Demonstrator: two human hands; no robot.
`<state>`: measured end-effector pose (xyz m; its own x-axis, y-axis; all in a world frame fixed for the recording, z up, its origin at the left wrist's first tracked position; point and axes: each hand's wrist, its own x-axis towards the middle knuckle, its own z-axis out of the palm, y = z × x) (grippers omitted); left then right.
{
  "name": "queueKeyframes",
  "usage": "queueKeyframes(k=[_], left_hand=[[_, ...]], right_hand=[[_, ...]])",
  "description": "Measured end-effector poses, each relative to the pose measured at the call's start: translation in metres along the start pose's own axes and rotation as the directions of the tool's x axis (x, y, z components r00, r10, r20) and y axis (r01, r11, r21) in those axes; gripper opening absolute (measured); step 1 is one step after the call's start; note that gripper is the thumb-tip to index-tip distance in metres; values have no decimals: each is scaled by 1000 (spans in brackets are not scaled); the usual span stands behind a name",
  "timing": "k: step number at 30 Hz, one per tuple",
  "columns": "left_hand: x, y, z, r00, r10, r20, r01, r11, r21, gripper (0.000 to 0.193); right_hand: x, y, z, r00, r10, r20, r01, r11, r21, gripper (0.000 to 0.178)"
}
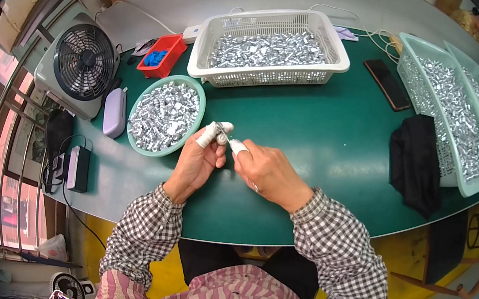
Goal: The recorder is using a pointed pick tool to assemble small silver metal components into larger units on a green factory workbench.
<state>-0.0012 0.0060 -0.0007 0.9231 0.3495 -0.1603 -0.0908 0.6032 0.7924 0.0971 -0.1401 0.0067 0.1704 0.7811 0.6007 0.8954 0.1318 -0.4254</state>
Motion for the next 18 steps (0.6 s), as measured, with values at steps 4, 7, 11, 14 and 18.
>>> queueKeyframes(k=[4, 7, 11, 14, 18], left_hand=[[-1, 1, 4, 1000, -18, 12, 17, 998, 54, 34], [0, -3, 2, 996, -61, 60, 63, 998, -28, 33], [4, -5, 0, 994, -67, 85, 78, 989, -127, 32], [7, -3, 4, 997, -66, 44, 72, 984, -165, 33], [5, -5, 1, 997, -72, 36, 75, 990, -117, 35]], right_hand=[[-4, -2, 3, 1000, -4, 22, 5, 999, -45, 10], [-2, -3, 8, 995, 52, -85, -41, 990, 132, 9], [7, -7, -3, 753, 575, 319, -406, 26, 914, 12], [8, 0, -4, 713, 561, 419, -386, -185, 904, 15], [0, 9, -1, 987, 161, 8, -155, 937, 312, 13]])
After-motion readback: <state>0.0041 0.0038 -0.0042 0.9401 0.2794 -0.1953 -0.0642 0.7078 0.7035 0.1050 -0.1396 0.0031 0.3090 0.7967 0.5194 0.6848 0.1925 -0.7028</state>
